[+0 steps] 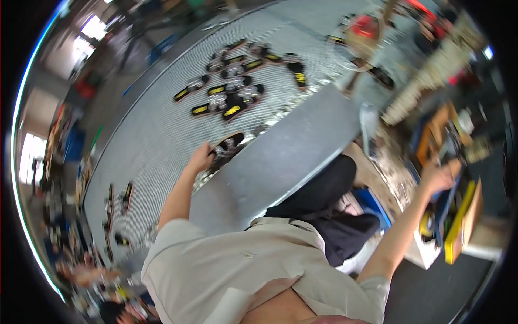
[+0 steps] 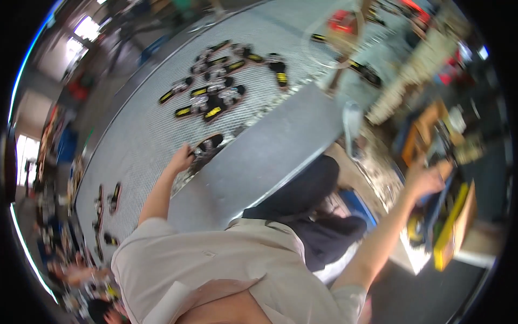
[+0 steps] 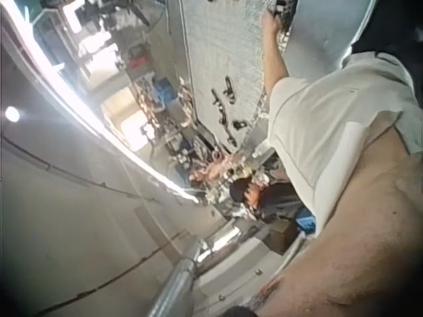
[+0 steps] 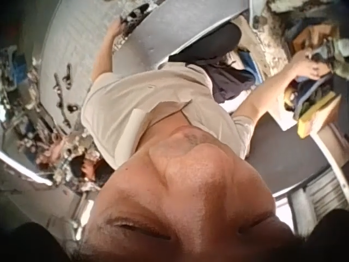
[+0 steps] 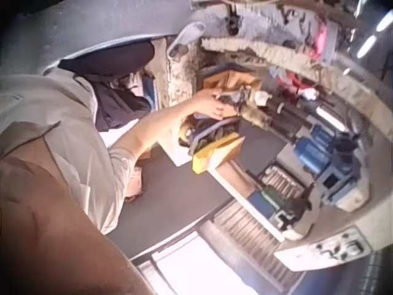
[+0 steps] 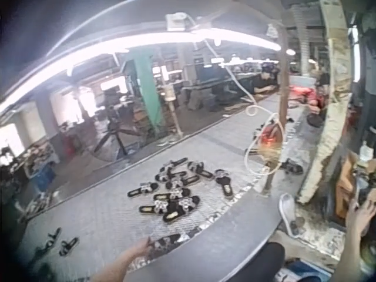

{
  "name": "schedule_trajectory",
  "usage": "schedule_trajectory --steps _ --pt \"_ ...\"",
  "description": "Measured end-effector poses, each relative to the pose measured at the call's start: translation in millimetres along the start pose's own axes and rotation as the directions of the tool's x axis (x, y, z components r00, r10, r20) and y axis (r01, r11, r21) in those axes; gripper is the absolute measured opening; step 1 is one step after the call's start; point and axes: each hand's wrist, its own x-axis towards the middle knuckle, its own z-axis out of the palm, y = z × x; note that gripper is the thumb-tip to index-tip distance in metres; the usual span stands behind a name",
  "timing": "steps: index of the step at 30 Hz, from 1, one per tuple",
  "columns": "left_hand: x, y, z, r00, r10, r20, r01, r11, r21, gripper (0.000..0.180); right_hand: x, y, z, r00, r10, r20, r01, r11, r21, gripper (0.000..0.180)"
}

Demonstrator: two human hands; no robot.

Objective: Assembling shoe components, specifically sandals, by attaching uppers to soles and inspecting items on a conveyor.

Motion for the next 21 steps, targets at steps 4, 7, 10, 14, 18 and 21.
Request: schedule_trajectory --steps 4,7,10,14,18,21 --pt "-11 -46 -13 0.875 -0.391 -0.287 0.330 0.913 -0.239 0.037 3 -4 -6 0.952 0.053 0.300 -0.032 0.997 -0.076 0.085" --pt "19 -75 -39 0.702 -0.652 -0.287 0.544 0.750 -0.376 0.051 4 0 -8 0.901 0.091 0.424 -0.062 0.995 -0.080 0.090" --pt "41 -156 -74 0.610 -0.746 -0.266 0.473 0.613 -0.633 0.053 8 -24 0 0.845 0.103 0.525 -0.085 0.995 -0.059 0.089" --pt "136 -114 -79 0.510 -0.820 -0.259 0.554 0.544 -0.631 0.042 9 3 -14 0.825 0.166 0.540 -0.102 0.984 -0.146 0.091" --pt "209 -153 -94 0.495 -0.820 -0.287 0.737 0.571 -0.361 0.035 12 -18 6 0.820 0.177 0.544 -0.135 0.984 -0.116 0.090" --pt "261 -156 -84 0.489 -0.777 -0.397 0.756 0.604 -0.252 0.040 10 -31 17 0.814 0.213 0.540 -0.179 0.977 -0.116 0.090"
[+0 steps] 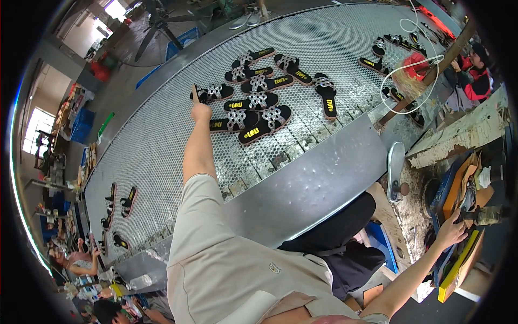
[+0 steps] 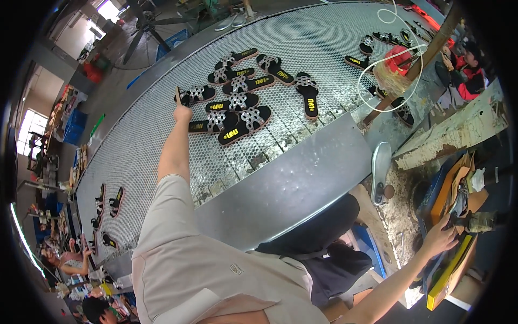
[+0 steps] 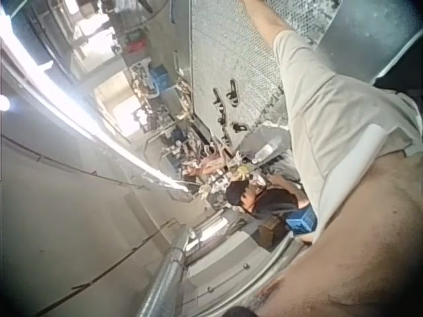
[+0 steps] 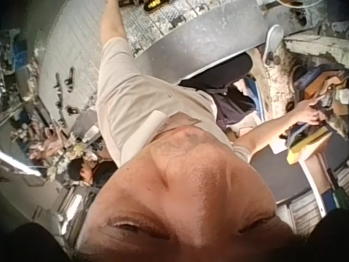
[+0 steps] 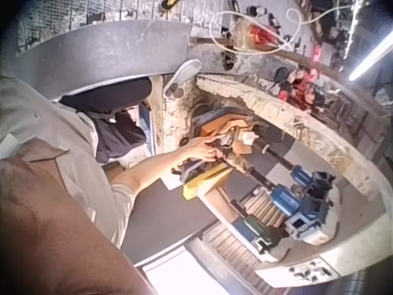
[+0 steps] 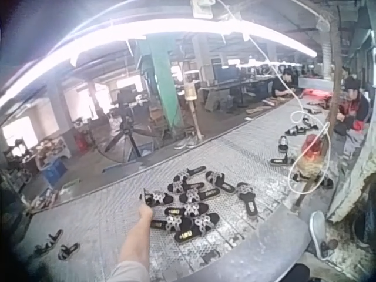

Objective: Assembling shoe components, specifically sandals, by attaching uppers to soles and inspecting items on a conveyor.

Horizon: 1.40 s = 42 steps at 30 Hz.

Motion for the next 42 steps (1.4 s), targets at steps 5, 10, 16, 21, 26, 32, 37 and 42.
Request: schedule_trajectory --steps 5,10,16,21,26,32,37,42 --pt "-29 140 54 0.983 0.172 0.059 -0.168 0.983 -0.070 0.036 2 28 2 0.999 -0.034 0.001 0.034 0.999 -0.030 0.090" --pt "-22 218 108 0.873 0.481 0.083 -0.479 0.877 -0.049 0.035 -8 13 -7 0.999 -0.034 0.004 0.034 0.999 -0.007 0.084" --pt "-118 322 148 0.646 0.719 -0.257 -0.715 0.453 -0.532 0.049 9 -40 -22 0.988 -0.056 -0.145 0.068 0.995 0.079 0.076" --pt "-296 338 97 0.675 0.708 0.210 0.148 0.149 -0.978 0.059 10 -39 -10 0.996 0.064 -0.059 -0.052 0.978 0.201 0.080" --pt "-454 281 52 0.337 0.891 0.304 0.615 0.036 -0.788 0.066 26 -55 7 0.983 0.181 -0.012 -0.170 0.944 0.284 0.070" --pt "-600 227 17 0.079 0.890 0.448 0.740 0.249 -0.624 0.052 27 -45 13 0.970 0.243 -0.019 -0.199 0.836 0.512 0.048" --pt "-654 182 26 -0.025 0.879 0.476 0.855 0.266 -0.446 0.037 -96 -76 -108 0.920 0.034 0.391 -0.365 0.443 0.819 0.058" --pt "-704 106 -55 -0.038 0.803 0.595 0.892 0.296 -0.342 0.069 -253 -106 -178 0.823 -0.216 0.526 -0.495 0.183 0.850 0.068"
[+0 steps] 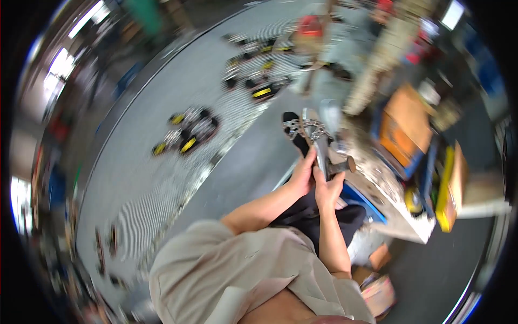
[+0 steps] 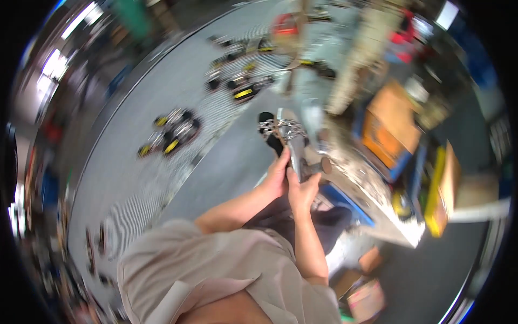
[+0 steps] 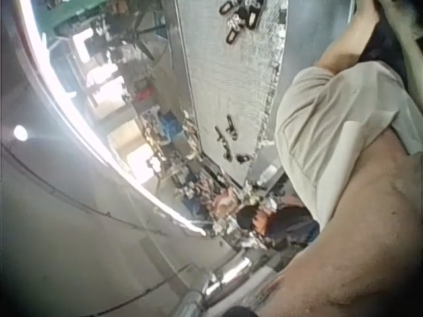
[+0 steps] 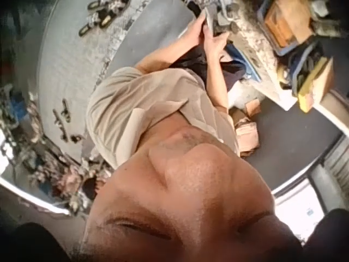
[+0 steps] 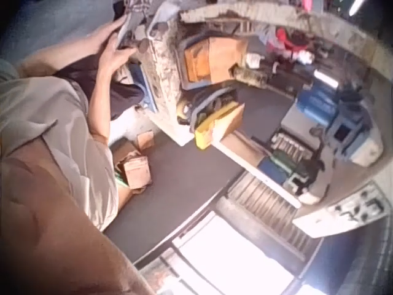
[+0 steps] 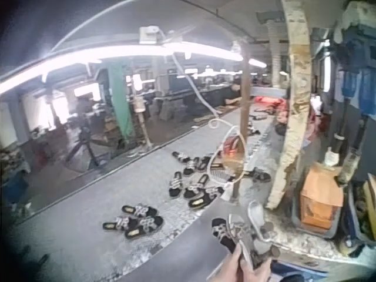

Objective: Assembling shoe components, specifically sandals, by attaching uppers to soles and inspecting items on a conveyor.

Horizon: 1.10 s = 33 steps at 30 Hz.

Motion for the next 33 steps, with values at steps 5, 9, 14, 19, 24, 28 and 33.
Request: schedule_trajectory --steps 5,9,14,19,24,28,33 --pt "-97 50 -118 0.894 0.380 -0.239 -0.371 0.925 0.081 0.054 -93 -11 55 0.908 0.020 0.419 -0.035 0.999 0.028 0.067" --pt "-189 162 -210 0.557 0.646 -0.522 -0.731 0.680 0.062 0.029 -133 -20 62 0.685 0.024 0.728 -0.095 0.994 0.057 0.066" --pt "-304 240 -341 -0.187 0.463 -0.867 -0.687 0.569 0.452 0.062 -148 -22 50 0.588 0.019 0.809 -0.039 0.999 0.004 0.065" --pt "-218 164 -259 0.241 0.682 -0.691 -0.741 0.589 0.322 0.069 -142 -27 42 0.630 0.005 0.776 0.018 1.000 -0.022 0.067" --pt "-117 74 -170 0.786 0.452 -0.422 -0.415 0.891 0.182 0.066 -122 -30 45 0.769 0.010 0.639 0.072 0.992 -0.103 0.069" --pt "-87 34 -95 0.947 0.295 -0.129 -0.286 0.954 0.086 0.062 -84 -14 56 0.908 -0.084 0.410 0.145 0.982 -0.119 0.069" --pt "-48 38 -86 0.965 0.232 0.122 -0.258 0.921 0.292 0.064 -48 -18 45 0.964 -0.044 0.261 0.067 0.994 -0.081 0.066"
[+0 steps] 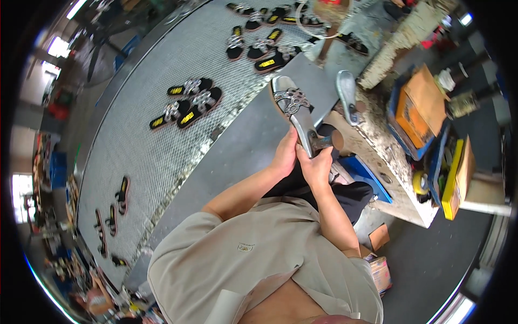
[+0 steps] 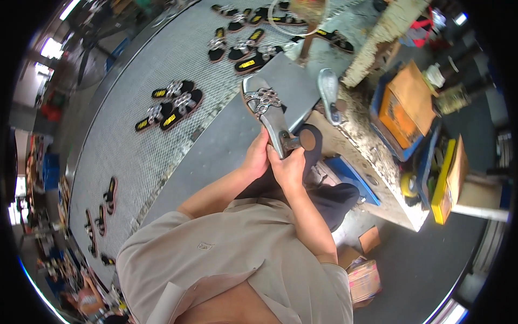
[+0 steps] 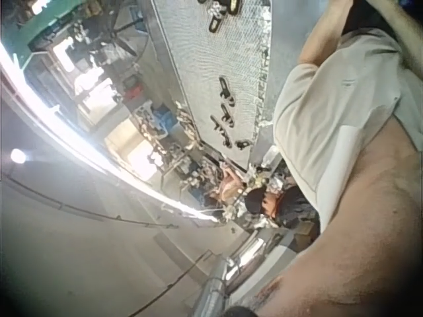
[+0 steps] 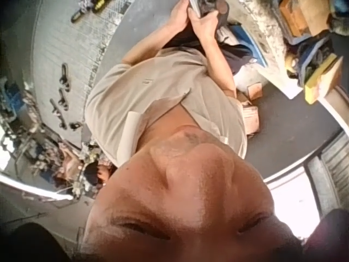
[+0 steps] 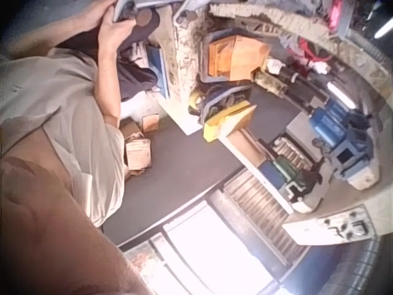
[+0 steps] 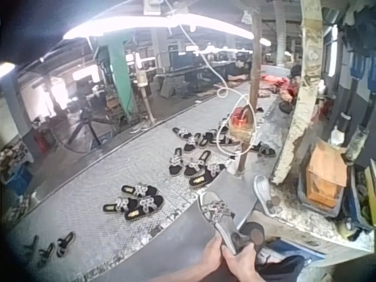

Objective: Assembling shoe components, specifically sandals, by attaching uppers to soles and inspecting items on a conveyor.

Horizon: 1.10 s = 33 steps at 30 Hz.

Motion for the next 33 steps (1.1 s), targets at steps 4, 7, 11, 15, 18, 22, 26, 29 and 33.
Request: schedule_trajectory --steps 4,7,11,15,18,22,26,29,33 --pt "34 55 -49 0.999 -0.017 -0.040 0.035 0.841 0.540 0.067 33 2 -35 0.991 0.085 -0.104 -0.079 0.995 0.059 0.068" --pt "45 161 -185 0.702 0.710 -0.057 -0.027 0.106 0.994 0.079 63 -9 -81 0.956 0.063 -0.286 -0.081 0.996 -0.048 0.066" --pt "10 273 -378 0.416 0.841 -0.346 0.792 -0.148 0.592 0.109 115 13 -165 0.776 -0.108 -0.621 -0.106 0.949 -0.297 0.053" --pt "-2 283 -428 0.397 0.704 -0.588 0.889 -0.135 0.438 0.115 201 51 -214 0.597 -0.381 -0.706 -0.133 0.821 -0.555 0.044" --pt "49 254 -386 0.408 0.692 -0.596 0.907 -0.232 0.351 0.109 254 87 -240 0.556 -0.446 -0.701 -0.193 0.751 -0.631 0.042" --pt "121 244 -309 0.561 0.635 -0.531 0.827 -0.411 0.383 0.098 304 91 -244 0.537 -0.408 -0.738 -0.374 0.669 -0.642 0.048" --pt "164 235 -269 0.757 0.511 -0.408 0.654 -0.596 0.466 0.083 327 87 -257 0.536 -0.362 -0.763 -0.462 0.630 -0.624 0.065" --pt "170 241 -271 0.798 0.414 -0.438 0.603 -0.545 0.583 0.073 317 80 -262 0.531 -0.389 -0.753 -0.441 0.633 -0.637 0.068" --pt "170 245 -296 0.808 0.454 -0.375 0.583 -0.527 0.618 0.060 307 71 -279 0.625 -0.412 -0.663 -0.351 0.611 -0.710 0.072"
